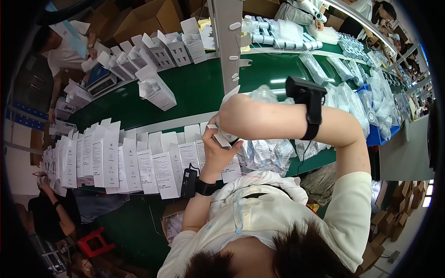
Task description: The person packages handheld fans by hand, placing a fan, a charging cable, and a manual into a box before setting it aside. This process is repeated multiple times throughout the video.
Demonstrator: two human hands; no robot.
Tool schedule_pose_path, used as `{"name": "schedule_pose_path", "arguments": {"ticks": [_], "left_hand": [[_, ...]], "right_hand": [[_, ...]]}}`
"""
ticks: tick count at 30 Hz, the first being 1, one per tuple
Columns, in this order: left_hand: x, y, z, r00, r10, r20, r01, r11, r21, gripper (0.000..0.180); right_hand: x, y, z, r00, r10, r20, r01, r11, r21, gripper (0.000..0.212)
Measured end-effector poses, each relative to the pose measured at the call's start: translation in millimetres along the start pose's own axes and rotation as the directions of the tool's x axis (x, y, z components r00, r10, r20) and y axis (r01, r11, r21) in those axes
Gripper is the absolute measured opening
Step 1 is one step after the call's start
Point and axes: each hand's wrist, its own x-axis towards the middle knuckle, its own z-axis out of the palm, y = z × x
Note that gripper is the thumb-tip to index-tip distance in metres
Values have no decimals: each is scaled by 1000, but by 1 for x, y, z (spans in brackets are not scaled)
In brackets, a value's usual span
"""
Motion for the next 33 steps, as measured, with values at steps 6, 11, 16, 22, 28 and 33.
{"name": "schedule_pose_path", "arguments": {"ticks": [6, 11, 16, 22, 28, 33], "left_hand": [[-20, -6, -5, 953, -291, 86, 298, 950, -89, 82], [-49, -33, -35, 977, -156, -149, 139, 984, -114, 84], [-80, -51, -47, 970, -167, -177, 189, 975, 116, 88], [-77, -41, -59, 968, -183, -171, 213, 960, 182, 89], [-39, 13, -70, 972, -176, -153, 204, 959, 194, 45], [-23, 29, -77, 918, -349, -188, 386, 896, 219, 13]], "right_hand": [[47, 3, 9, 961, -226, 158, 218, 974, 65, 18], [4, 2, 6, 663, -265, -700, 592, 758, 274, 24], [-12, 6, 160, 529, 623, -576, 79, 639, 765, 39], [-13, -65, 253, 726, 625, -287, -312, 672, 672, 52], [-29, -53, 230, 710, 607, -357, -136, 616, 776, 49], [-29, -62, 134, 261, 890, -373, 604, 151, 782, 41]]}}
